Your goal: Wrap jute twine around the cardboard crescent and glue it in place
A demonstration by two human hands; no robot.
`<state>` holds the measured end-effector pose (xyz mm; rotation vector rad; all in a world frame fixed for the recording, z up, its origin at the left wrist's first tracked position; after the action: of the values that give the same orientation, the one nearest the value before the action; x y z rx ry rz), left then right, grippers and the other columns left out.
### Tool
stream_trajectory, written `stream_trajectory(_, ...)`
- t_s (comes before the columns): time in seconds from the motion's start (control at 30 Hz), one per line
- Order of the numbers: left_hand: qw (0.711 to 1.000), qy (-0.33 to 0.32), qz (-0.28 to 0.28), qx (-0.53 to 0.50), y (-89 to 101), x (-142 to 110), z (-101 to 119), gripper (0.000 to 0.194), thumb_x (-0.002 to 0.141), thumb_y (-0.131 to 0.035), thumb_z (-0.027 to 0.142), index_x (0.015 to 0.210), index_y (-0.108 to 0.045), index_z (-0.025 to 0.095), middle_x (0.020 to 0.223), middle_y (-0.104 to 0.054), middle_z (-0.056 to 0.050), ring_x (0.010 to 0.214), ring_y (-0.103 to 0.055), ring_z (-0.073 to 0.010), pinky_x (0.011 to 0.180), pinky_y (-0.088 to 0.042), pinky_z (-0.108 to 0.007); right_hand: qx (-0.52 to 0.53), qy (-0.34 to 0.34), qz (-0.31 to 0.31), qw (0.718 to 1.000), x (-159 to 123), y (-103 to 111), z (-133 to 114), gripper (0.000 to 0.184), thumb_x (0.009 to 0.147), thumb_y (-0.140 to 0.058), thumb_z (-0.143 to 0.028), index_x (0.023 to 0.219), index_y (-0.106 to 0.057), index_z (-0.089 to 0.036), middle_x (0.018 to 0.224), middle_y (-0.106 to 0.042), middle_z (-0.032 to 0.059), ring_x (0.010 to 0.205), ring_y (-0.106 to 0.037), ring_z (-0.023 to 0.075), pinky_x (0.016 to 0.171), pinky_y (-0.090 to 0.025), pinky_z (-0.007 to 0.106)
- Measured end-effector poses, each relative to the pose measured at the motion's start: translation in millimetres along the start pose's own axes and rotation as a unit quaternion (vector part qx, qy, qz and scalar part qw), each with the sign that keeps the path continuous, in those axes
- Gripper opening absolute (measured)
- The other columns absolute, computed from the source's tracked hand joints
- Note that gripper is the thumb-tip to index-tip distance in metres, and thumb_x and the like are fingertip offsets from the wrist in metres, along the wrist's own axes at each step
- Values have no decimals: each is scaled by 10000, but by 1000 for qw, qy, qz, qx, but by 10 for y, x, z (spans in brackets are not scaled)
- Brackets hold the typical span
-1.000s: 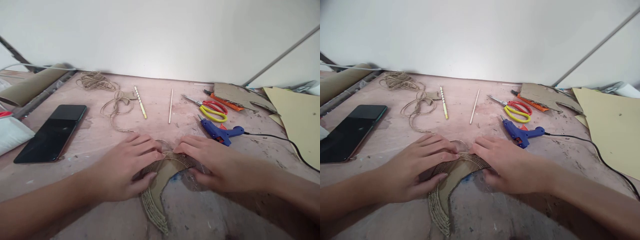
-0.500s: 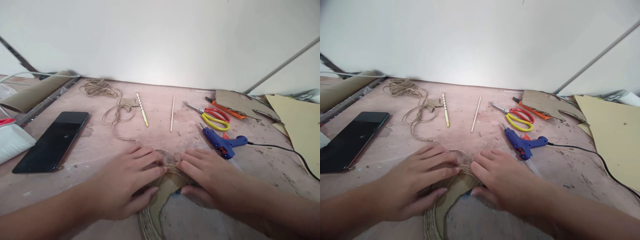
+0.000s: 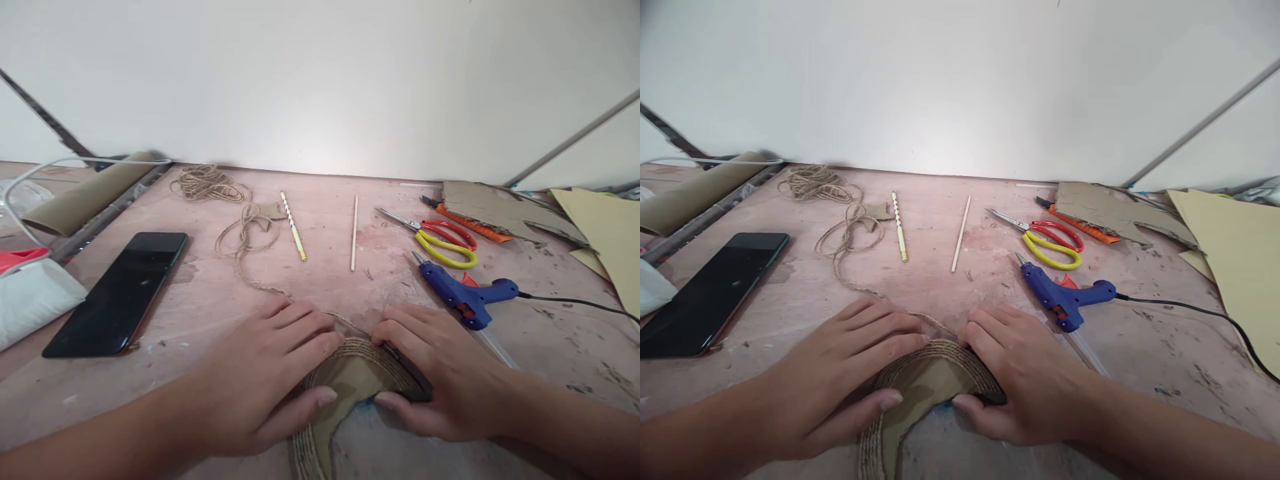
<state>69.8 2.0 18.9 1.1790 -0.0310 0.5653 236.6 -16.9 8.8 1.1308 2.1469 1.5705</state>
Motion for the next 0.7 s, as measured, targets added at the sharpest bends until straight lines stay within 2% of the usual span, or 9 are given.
stream_trajectory(0.13, 1000, 5, 5, -14, 19, -2, -6, 344, 1210, -486, 423, 1430, -617, 193, 1332, -781, -117, 1145, -696, -303, 1031, -441, -453, -6, 5, -3, 1000, 1, -8, -18, 239, 982, -710, -342, 1151, -616, -202, 1015, -731, 60, 910, -701, 265, 814, -556, 407)
stream_trajectory(0.27, 999, 28, 25, -27, 76, -10, -33, 289, 1193, -517, 358, 1422, -620, 216, 1320, -779, -87, 1161, -691, -287, 1049, -447, -448, -12, 11, -1, 1000, -3, -12, -32, 224, 1001, -687, -342, 1161, -618, -201, 1019, -737, 65, 898, -707, 267, 790, -551, 403)
stream_trajectory(0.37, 994, 81, 75, -26, 169, -38, -162, 221, 1165, -542, 292, 1347, -658, 244, 1276, -781, -63, 1153, -692, -269, 1007, -496, -421, -43, 0, 10, 999, -9, 4, -10, 223, 1023, -675, -358, 1168, -623, -197, 1056, -764, 96, 909, -731, 296, 795, -568, 427)
stream_trajectory(0.43, 987, 132, 90, 20, 233, -68, -323, 213, 1168, -525, 303, 1304, -678, 245, 1256, -783, -68, 1159, -694, -277, 997, -532, -425, -78, -13, 21, 997, -11, 25, 11, 213, 1040, -663, -370, 1160, -629, -198, 1060, -780, 117, 900, -745, 314, 784, -574, 441)
stream_trajectory(0.57, 971, 195, 56, 125, 462, -106, -726, 269, 1148, -546, 424, 1237, -716, 235, 1400, -745, -113, 1341, -661, -367, 1138, -525, -552, -128, -37, 52, 990, 0, 86, 19, 240, 1051, -636, -393, 1186, -645, -195, 1048, -808, 142, 860, -765, 324, 723, -578, 438)
stream_trajectory(0.63, 955, 237, 37, 172, 697, -161, -962, 402, 1159, -546, 510, 1363, -687, 194, 1557, -655, -175, 1456, -602, -440, 1237, -467, -660, -143, -41, 62, 987, 7, 101, -1, 251, 1058, -620, -391, 1198, -653, -185, 1062, -821, 158, 863, -781, 333, 713, -594, 450)
stream_trajectory(0.7, 932, 282, 25, 228, 980, -278, -1161, 574, 1164, -520, 589, 1450, -613, 100, 1595, -589, -265, 1514, -541, -555, 1267, -374, -810, -163, -40, 62, 984, 12, 93, -25, 268, 1070, -602, -362, 1234, -662, -158, 1103, -831, 183, 896, -803, 356, 734, -624, 483)
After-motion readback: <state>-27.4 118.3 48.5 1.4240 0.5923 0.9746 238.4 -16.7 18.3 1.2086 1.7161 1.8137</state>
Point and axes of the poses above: each hand's wrist, its own x-axis towards the middle knuckle, its own y-axis out of the back of the hand, z = x × y, the point moved 9 cm from there along x, towards the middle knuckle
